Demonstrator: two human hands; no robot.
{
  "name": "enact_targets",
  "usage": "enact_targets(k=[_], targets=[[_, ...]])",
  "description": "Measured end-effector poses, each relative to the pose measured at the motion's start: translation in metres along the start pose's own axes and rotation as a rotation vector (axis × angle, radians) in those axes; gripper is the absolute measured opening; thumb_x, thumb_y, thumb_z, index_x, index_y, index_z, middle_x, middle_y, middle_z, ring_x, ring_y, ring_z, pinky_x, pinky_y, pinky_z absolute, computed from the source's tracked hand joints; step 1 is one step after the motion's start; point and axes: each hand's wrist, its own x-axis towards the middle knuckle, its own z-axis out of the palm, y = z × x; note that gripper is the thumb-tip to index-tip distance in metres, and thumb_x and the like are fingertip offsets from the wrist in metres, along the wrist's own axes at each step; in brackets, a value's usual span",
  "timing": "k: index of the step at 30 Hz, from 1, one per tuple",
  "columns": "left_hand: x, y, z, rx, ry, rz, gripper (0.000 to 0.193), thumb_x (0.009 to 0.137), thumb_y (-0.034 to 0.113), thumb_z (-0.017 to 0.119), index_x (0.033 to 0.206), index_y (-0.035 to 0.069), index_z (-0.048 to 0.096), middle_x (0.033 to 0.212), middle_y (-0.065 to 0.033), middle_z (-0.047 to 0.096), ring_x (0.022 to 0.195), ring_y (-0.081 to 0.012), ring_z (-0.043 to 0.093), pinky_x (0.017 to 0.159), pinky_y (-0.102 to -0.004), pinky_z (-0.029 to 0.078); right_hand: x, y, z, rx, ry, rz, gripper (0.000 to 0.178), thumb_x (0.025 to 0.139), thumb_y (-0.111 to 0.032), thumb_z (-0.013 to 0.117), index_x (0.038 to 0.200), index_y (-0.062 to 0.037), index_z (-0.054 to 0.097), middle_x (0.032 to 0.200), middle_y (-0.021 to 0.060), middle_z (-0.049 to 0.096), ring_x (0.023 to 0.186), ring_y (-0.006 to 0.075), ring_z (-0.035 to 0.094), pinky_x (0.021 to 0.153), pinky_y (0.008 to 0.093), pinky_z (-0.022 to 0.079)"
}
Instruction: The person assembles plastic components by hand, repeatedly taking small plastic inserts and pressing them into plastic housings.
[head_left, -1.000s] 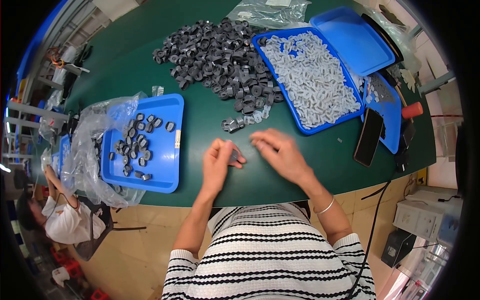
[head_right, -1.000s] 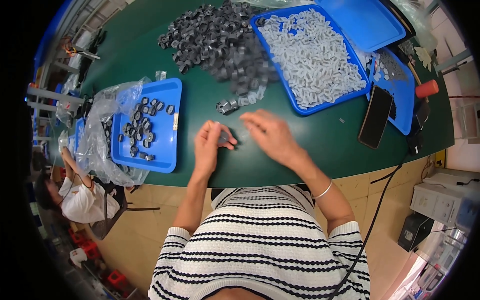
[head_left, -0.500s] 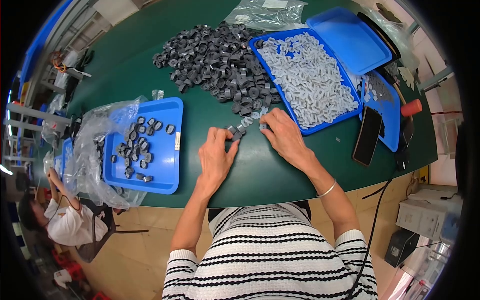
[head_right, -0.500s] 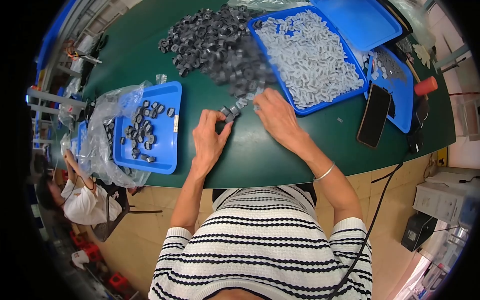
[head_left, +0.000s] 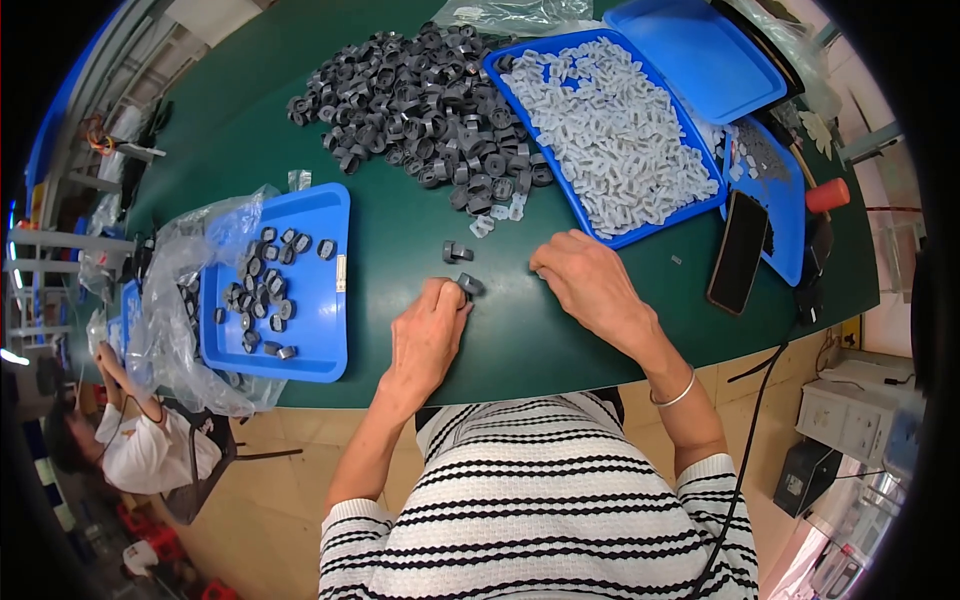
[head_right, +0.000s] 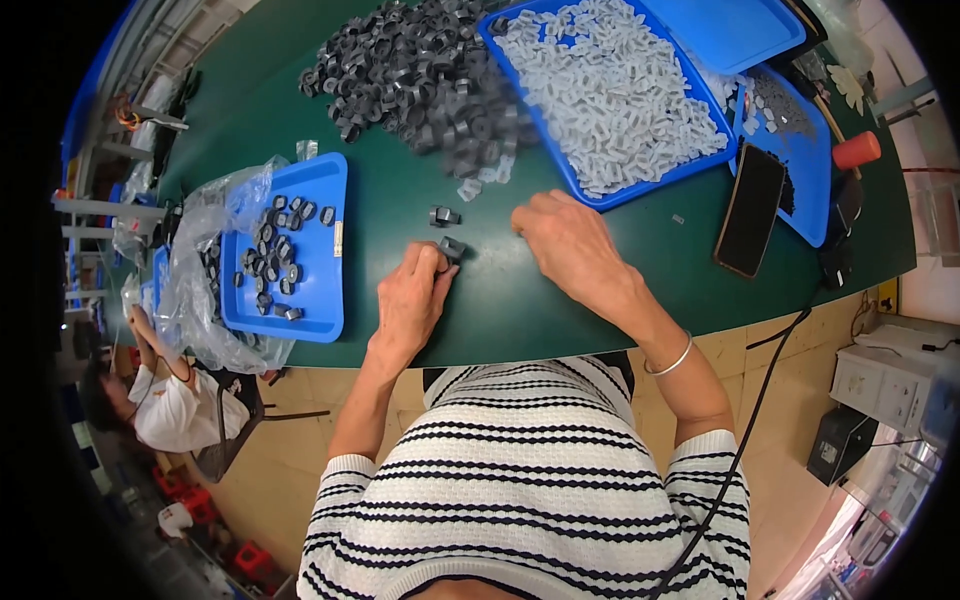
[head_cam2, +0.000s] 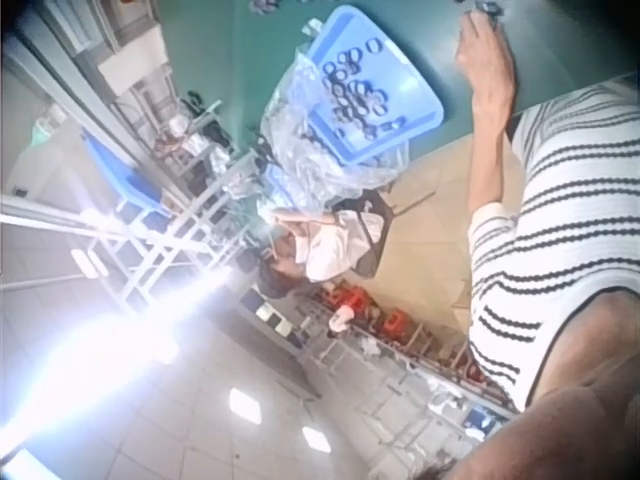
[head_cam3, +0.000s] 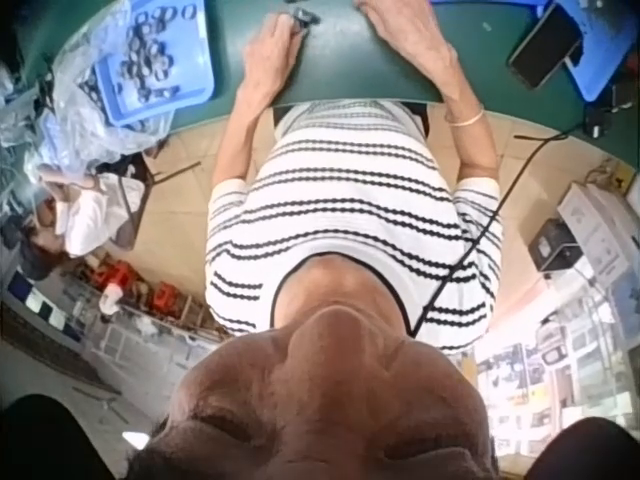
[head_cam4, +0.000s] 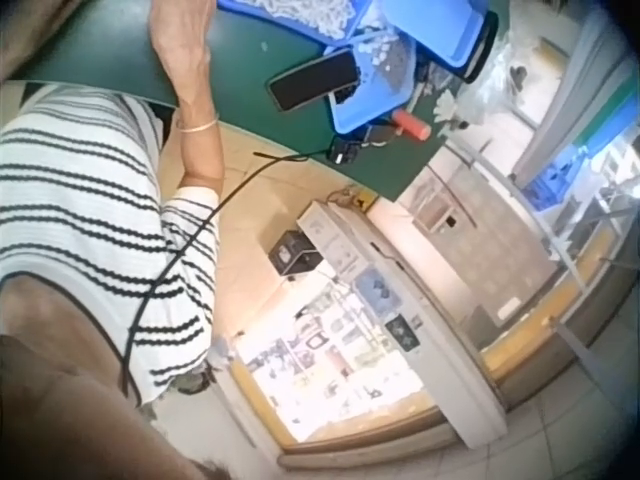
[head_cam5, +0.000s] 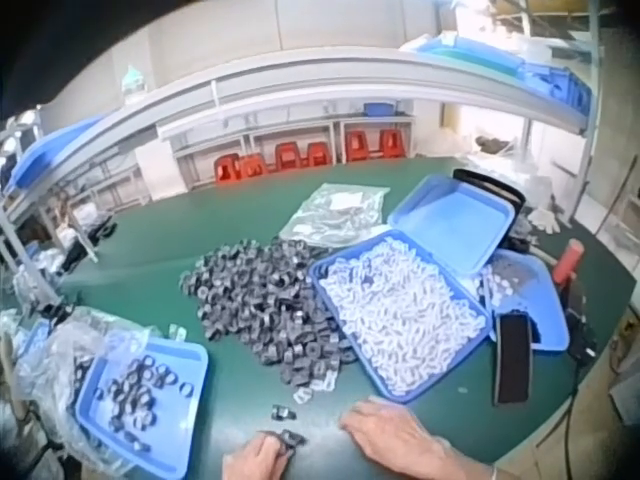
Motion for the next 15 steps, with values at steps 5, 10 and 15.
enact_targets(k=[5, 10, 15], targets=[[0.000, 0.001, -0.001, -0.060, -0.036, -0.037, 0.024, 0.080, 0.008, 0.073, 0.089, 0.005, 0.052, 0.085, -0.0096, 0.058, 0.062, -0.0264, 0.057, 0.053, -0.0358, 0.045, 0.000, 0.005, 0.012, -0.074, -0.032, -0.004, 0.015, 0.081, -0.003, 0.066, 0.095, -0.0006, 0.063, 0.085, 0.0112, 0.056, 0.086, 0.0295, 0.055, 0.073, 0.0389, 0.045], [-0.001, 0.008, -0.009, -0.281, -0.033, -0.219, 0.024, 0.082, 0.009, 0.072, 0.099, 0.005, 0.055, 0.087, -0.0105, 0.062, 0.058, -0.0259, 0.057, 0.052, -0.0359, 0.046, -0.012, -0.001, 0.012, -0.034, 0.129, 0.045, 0.017, 0.081, -0.004, 0.066, 0.096, 0.0002, 0.061, 0.093, 0.0128, 0.054, 0.089, 0.0316, 0.052, 0.077, 0.0403, 0.045], [0.002, 0.012, -0.003, -0.317, -0.003, -0.214, 0.023, 0.081, 0.007, 0.072, 0.100, 0.004, 0.060, 0.084, -0.0101, 0.064, 0.054, -0.0224, 0.054, 0.052, -0.0334, 0.046, -0.017, -0.003, 0.017, -0.005, 0.142, 0.049, 0.018, 0.080, -0.002, 0.066, 0.097, -0.0004, 0.060, 0.091, 0.0130, 0.055, 0.085, 0.0330, 0.054, 0.074, 0.0388, 0.046]])
